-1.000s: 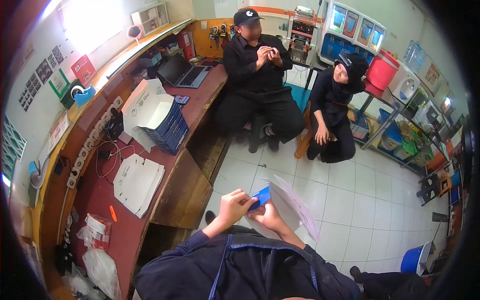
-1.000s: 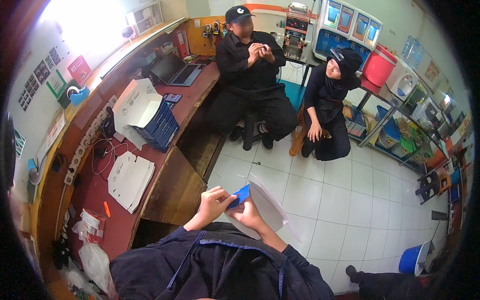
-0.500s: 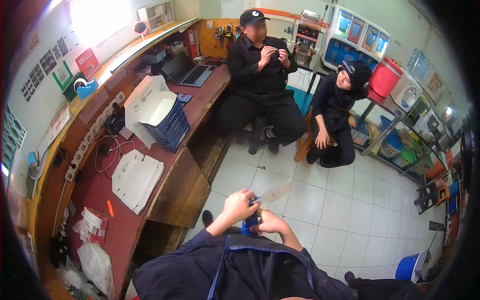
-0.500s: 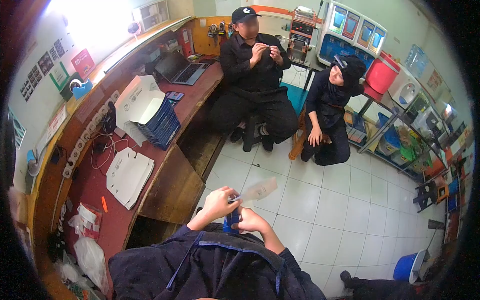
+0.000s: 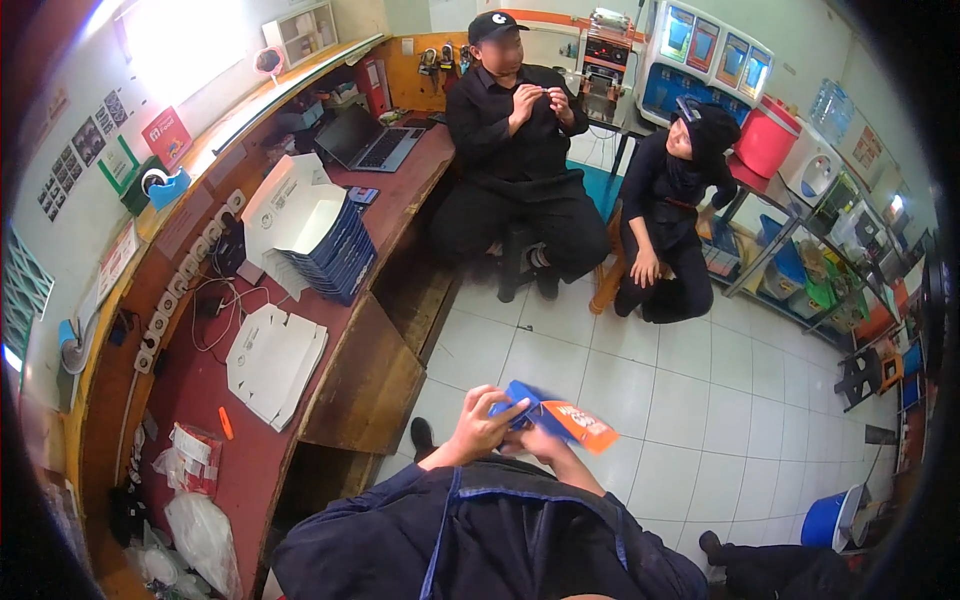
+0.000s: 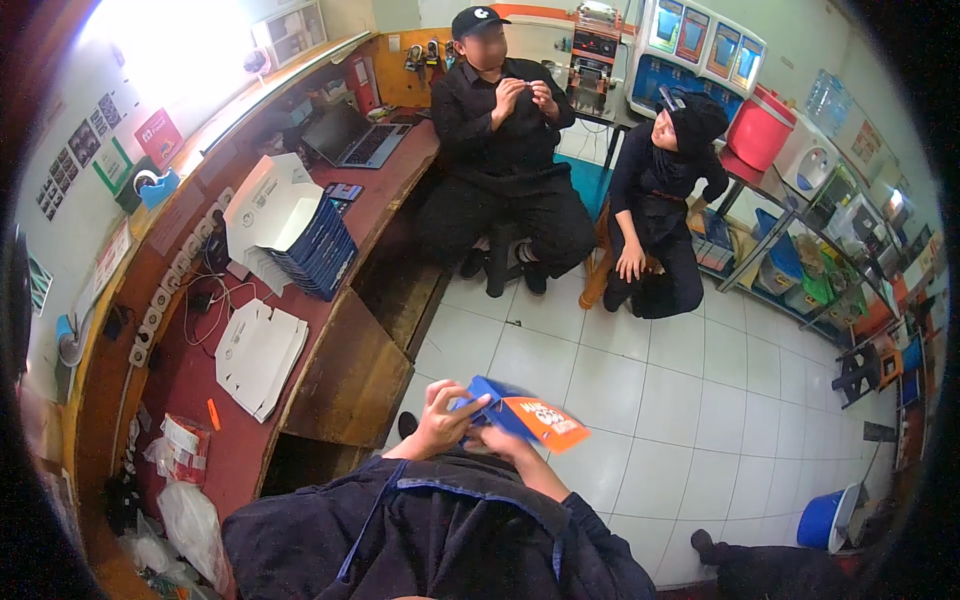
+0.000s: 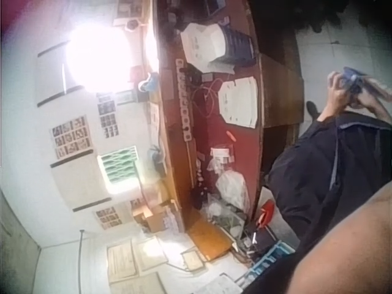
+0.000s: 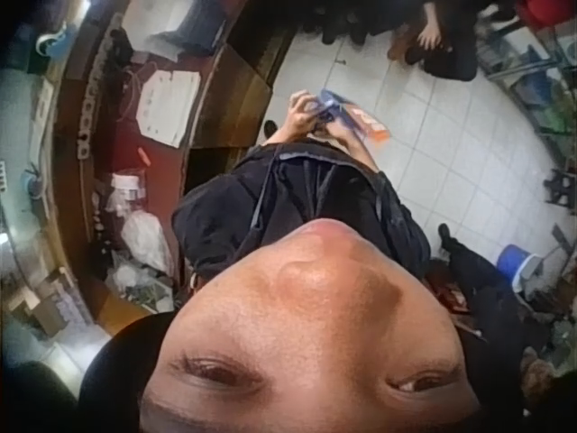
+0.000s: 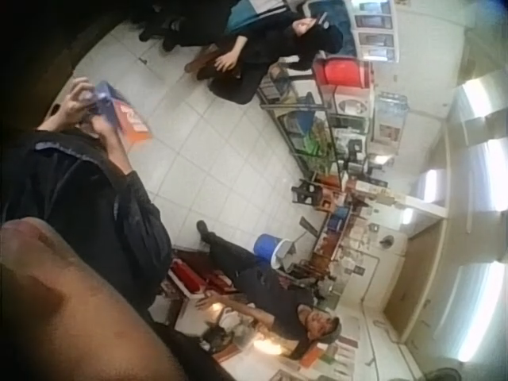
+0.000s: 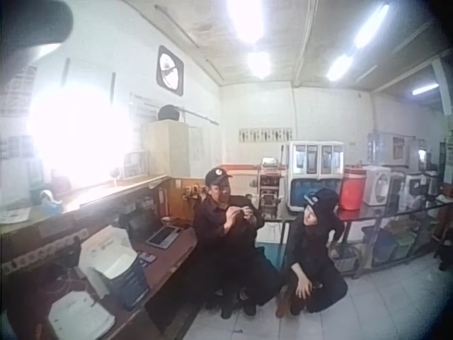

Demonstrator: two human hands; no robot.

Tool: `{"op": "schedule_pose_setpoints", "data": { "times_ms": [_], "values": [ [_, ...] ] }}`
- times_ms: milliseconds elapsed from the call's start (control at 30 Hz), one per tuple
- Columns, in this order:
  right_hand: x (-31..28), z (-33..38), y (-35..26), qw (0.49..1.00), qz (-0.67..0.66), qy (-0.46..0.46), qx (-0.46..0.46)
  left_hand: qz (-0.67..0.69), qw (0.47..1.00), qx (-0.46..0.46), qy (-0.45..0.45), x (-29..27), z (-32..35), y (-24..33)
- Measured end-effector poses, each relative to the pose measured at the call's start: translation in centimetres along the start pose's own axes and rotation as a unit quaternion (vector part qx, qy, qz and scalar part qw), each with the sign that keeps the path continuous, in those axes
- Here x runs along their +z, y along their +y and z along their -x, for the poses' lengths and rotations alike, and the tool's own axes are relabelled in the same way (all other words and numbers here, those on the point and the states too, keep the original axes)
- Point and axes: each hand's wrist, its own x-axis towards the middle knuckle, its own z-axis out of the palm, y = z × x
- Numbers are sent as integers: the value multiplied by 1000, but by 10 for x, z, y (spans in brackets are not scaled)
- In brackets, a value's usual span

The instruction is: The recorder folds and assembles a cardboard food container while checking a receipt in a kitchen prep area.

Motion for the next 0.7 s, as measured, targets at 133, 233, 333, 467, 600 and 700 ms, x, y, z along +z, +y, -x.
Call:
{"op": "schedule_pose_setpoints", "data": {
  "times_ms": [133,233,333,467,600,700],
  "values": [
    [-5,-9,-5,981,18,116,-151,87,996,-15,-23,3,7,-5],
    [-9,-11,-9,971,13,127,-204,128,986,-97,-49,4,-5,-5],
    [-7,-13,-12,899,298,155,-281,120,984,-131,-5,-2,-24,7],
    [-1,-20,-11,833,351,188,-385,93,989,-104,46,-5,-59,8],
    [-5,-23,-4,860,352,190,-316,98,985,-97,-106,-4,-68,-9],
    [-13,-25,2,971,103,89,-198,105,990,-43,-79,5,-59,-17]
  ]
}}
